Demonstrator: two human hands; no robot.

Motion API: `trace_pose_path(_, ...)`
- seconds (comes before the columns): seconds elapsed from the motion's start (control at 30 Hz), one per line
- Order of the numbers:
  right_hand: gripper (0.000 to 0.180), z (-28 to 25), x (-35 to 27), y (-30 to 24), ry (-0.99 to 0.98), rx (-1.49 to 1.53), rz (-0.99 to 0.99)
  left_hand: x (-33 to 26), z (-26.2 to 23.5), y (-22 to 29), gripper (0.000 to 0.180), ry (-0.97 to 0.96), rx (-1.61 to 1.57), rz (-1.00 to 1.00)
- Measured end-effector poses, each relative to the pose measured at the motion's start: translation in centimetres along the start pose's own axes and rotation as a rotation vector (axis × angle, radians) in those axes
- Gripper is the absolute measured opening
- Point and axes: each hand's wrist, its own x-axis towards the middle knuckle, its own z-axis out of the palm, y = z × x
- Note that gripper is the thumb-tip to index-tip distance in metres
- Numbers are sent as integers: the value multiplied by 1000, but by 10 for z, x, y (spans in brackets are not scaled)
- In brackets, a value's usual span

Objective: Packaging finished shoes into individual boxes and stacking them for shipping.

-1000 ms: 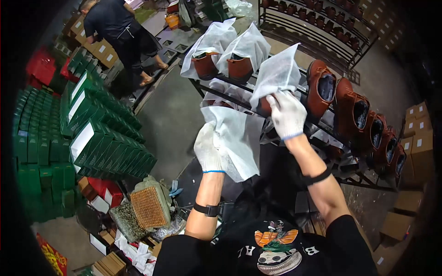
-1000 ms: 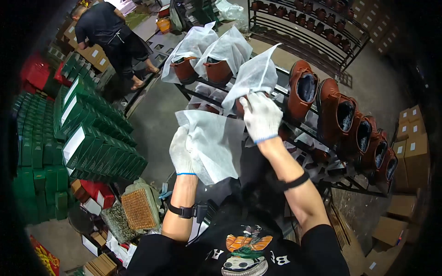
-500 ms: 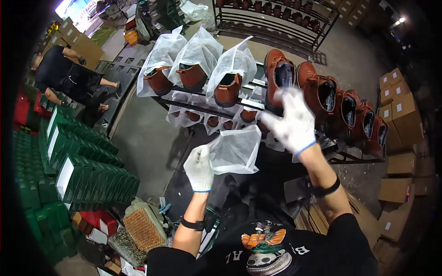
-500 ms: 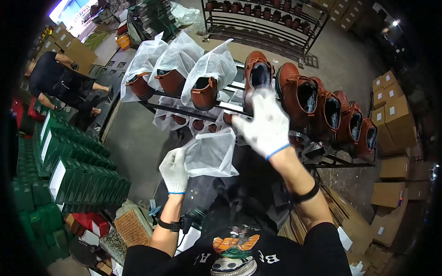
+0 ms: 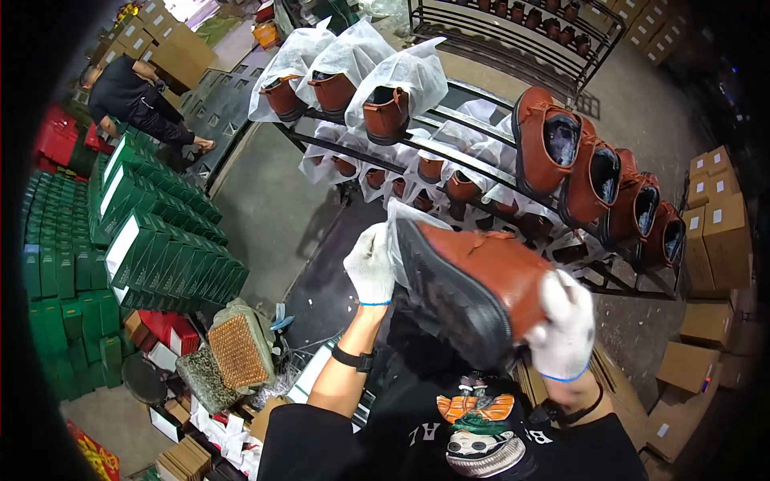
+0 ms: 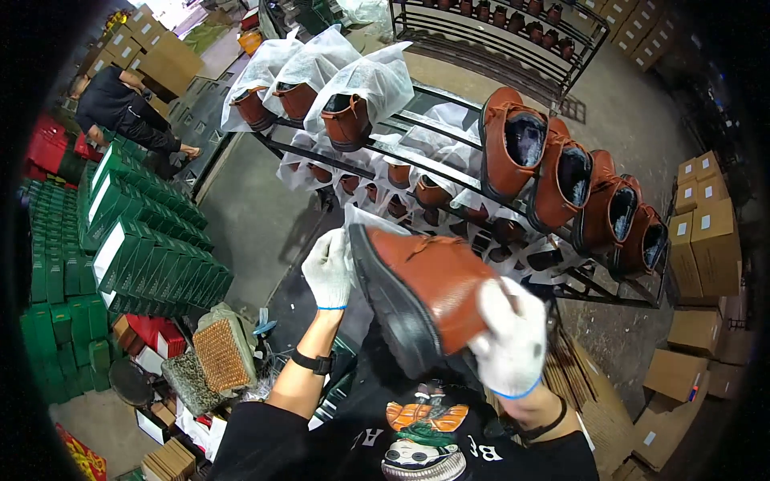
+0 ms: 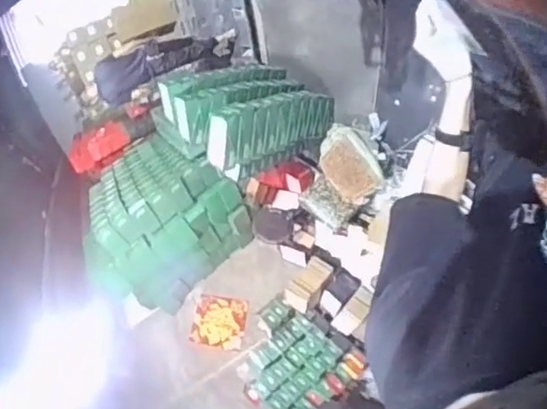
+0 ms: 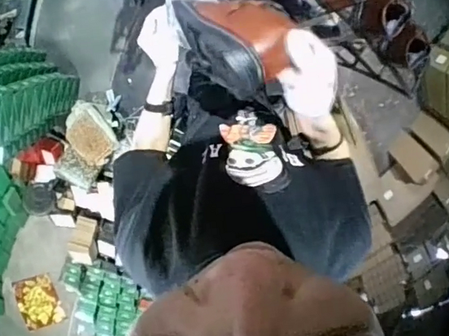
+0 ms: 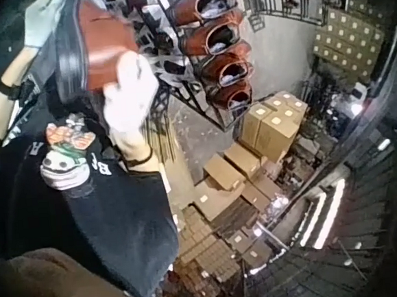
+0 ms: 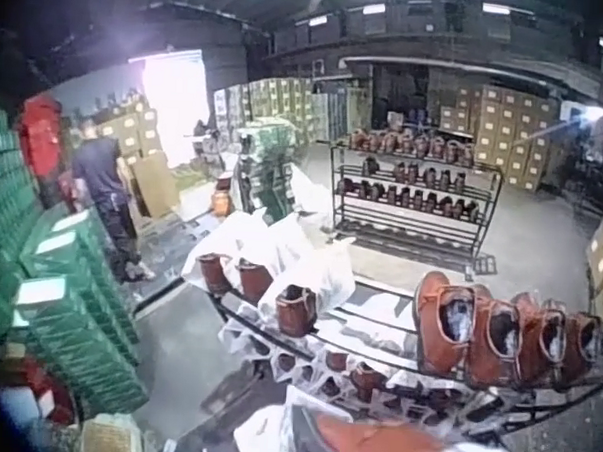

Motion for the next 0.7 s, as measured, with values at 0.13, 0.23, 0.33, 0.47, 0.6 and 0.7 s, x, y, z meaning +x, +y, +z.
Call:
trace_pose_path(0.13,17,35,33,36,-515,99,-252,-10,3,49,18,-189,37,23)
trace_pose_path(0.23,22,48,40,42,-555,-209,-567,0,15,74,17,-365,74,153)
trace_pose_path(0.33,20,50,40,42,-514,-107,-511,-7,17,86,14,-388,153,334)
trace_pose_path(0.47,22,70,49,51,-170,308,6,11,-8,113,15,-478,383,579)
trace_pose_path(0.6,14,90,37,31,244,217,54,18,-25,146,13,-395,209,588)
trace_pose_path(0.7,10,79,77,17,488,13,-282,18,-21,144,15,-320,150,800)
